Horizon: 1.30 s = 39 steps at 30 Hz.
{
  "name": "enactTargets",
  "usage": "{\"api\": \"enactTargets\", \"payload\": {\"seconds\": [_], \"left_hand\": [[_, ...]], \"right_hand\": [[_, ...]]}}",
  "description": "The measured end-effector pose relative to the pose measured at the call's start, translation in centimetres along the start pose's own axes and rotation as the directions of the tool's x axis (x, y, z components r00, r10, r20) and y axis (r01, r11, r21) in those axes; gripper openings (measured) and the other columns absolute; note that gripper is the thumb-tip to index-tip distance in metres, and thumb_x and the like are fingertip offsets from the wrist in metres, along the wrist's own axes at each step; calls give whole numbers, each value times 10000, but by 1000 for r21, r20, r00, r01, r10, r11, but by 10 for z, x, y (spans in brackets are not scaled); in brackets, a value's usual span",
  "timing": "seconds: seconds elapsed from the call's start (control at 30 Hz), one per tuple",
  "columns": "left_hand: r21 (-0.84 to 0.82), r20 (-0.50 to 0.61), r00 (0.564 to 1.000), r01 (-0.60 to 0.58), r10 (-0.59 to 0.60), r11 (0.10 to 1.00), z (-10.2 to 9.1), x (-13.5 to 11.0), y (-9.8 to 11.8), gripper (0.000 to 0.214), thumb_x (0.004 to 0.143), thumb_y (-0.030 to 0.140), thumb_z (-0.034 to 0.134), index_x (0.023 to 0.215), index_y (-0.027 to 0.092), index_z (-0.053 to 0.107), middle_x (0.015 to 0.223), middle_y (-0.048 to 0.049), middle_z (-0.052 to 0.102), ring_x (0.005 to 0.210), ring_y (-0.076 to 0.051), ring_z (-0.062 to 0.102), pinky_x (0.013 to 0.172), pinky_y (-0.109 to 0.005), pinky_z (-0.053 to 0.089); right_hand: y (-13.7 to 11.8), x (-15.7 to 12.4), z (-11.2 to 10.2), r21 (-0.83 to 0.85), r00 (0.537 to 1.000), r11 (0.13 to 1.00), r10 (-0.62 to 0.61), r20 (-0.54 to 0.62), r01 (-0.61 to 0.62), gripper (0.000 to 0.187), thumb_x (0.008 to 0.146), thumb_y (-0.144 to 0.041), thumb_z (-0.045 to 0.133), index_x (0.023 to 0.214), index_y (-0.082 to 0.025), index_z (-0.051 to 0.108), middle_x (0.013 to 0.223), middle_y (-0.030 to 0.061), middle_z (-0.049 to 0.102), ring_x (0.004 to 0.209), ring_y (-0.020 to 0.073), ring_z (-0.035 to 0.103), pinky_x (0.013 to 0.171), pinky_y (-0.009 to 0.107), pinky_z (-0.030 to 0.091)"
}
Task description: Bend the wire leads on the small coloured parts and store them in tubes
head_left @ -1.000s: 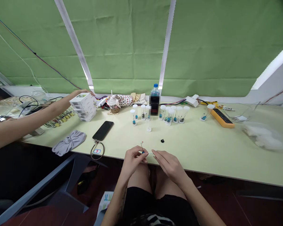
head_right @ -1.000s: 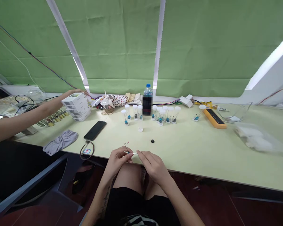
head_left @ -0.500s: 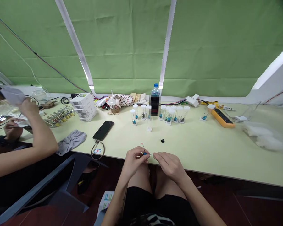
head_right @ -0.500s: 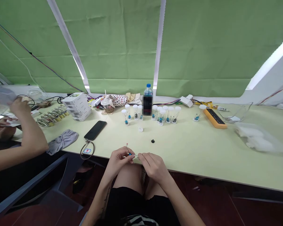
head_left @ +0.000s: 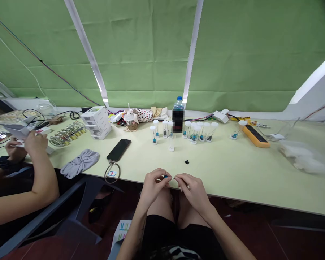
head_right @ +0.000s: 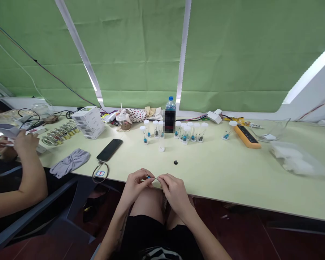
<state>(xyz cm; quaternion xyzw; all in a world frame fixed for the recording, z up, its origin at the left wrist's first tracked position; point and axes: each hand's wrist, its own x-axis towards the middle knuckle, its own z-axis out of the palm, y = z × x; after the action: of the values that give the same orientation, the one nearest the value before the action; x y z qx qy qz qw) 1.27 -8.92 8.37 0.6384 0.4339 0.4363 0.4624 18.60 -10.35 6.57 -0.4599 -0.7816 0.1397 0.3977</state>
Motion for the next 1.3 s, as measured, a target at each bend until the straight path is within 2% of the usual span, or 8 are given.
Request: {"api": "enactTargets", "payload": {"seconds": [0.1,0.27,0.4,0.57,0.7,0.9,1.1,1.3], "left_hand": [[-58,-11,999,43,-43,997,-1,2,-5,179,770,323,616,762,151,663,813,-40,626,588,-128,624,615,-256,524],[-92,11,995,99,-98,991,-3,4,-9,204,761,340,627,779,139,650,728,-29,617,588,-147,631,622,-266,521],[-103,43,993,114,-110,988,-3,3,-9,210,757,340,635,773,131,645,671,-20,608,576,-149,630,613,-255,503],[-121,56,992,117,-111,986,-3,2,-10,241,745,361,651,790,125,653,717,-38,632,592,-157,641,629,-266,506],[-161,49,990,140,-134,977,-3,3,-11,253,711,355,681,810,123,677,837,-71,662,590,-152,639,620,-275,517],[-182,24,991,132,-130,974,-2,3,-9,183,693,261,689,824,132,696,649,-25,650,588,-146,625,654,-281,522],[-159,-30,994,102,-108,982,-1,3,-3,156,700,236,666,820,143,697,692,-29,656,608,-141,620,648,-277,536],[-96,-43,994,93,-98,991,-2,2,-4,135,721,263,653,799,157,686,746,-24,658,610,-136,627,673,-274,534]], "right_hand": [[7,-4,4,-214,980,963,-184,-76,164,258,924,-176,435,1145,-184,567,978,83,646,820,154,616,692,265,490],[19,-7,2,-563,845,689,-534,31,456,321,858,-60,501,1159,-127,590,1091,127,642,976,223,604,772,343,503],[21,-2,-9,-606,749,557,-655,100,568,271,847,-68,527,1095,-110,626,1109,125,647,1005,230,597,761,339,519],[27,3,-17,-544,710,538,-685,163,644,287,857,-82,512,1124,-105,613,1126,147,643,1032,248,608,784,350,546],[32,3,-16,-469,732,613,-671,117,636,309,859,-78,508,1153,-106,597,1156,157,627,1077,259,591,827,359,550],[33,-1,-5,-439,792,711,-611,0,549,327,855,-60,498,1163,-122,589,1038,135,680,964,223,643,782,330,553],[30,-3,10,-207,900,903,-410,-148,377,296,883,-70,430,1113,-163,592,845,71,701,752,146,653,664,267,526],[12,-1,9,101,988,986,-122,-90,131,220,920,-187,411,969,-185,625,684,22,639,582,118,585,595,247,493]]}}
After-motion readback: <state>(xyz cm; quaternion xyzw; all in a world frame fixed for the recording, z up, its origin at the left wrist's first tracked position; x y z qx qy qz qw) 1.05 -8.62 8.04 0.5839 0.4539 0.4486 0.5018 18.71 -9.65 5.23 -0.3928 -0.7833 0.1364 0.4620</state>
